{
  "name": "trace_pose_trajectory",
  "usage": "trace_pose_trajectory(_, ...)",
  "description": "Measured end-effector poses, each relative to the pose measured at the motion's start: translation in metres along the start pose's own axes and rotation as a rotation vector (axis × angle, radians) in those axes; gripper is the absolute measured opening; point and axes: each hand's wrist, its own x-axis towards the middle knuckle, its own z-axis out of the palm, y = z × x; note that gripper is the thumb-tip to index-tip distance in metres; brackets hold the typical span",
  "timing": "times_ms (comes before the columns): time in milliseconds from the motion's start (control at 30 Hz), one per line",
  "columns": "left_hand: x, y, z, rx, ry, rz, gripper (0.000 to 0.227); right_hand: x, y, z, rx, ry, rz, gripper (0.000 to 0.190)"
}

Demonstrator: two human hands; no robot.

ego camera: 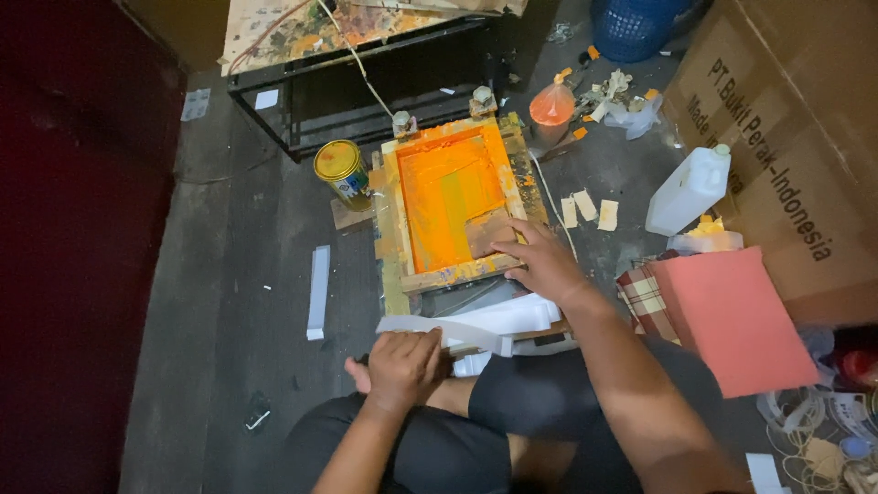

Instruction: The person sits on the floor and uses a squeegee to pull orange ink across a screen printing frame. They repeatedly lift the frame, place a white strip underneath, and pull the ink through the screen to print the strip.

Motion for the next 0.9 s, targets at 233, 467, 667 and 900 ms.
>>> trace_pose_trajectory(233,0.006,0.001,-0.004,-0.132,0.068,-0.118,0.012,0.006,0.007,0.005,-0.073,-0.072,0.003,0.054)
trace_pose_trajectory(467,-0.004,-0.004,0.002,-0.348,0.066,-0.407,0.022,0.003,0.017,0.016,-0.046,-0.029,0.006,0.049)
trace_pose_trajectory(667,-0.008,-0.013,0.007,-0.59,0.028,-0.816,0.02,0.001,0.016,0.015,-0.061,0.019,-0.05,0.047)
trace_pose_trajectory(900,-0.007,-0.013,0.005,-0.625,0.06,-0.893,0.021,0.006,0.013,0.004,-0.172,-0.002,-0.121,0.05)
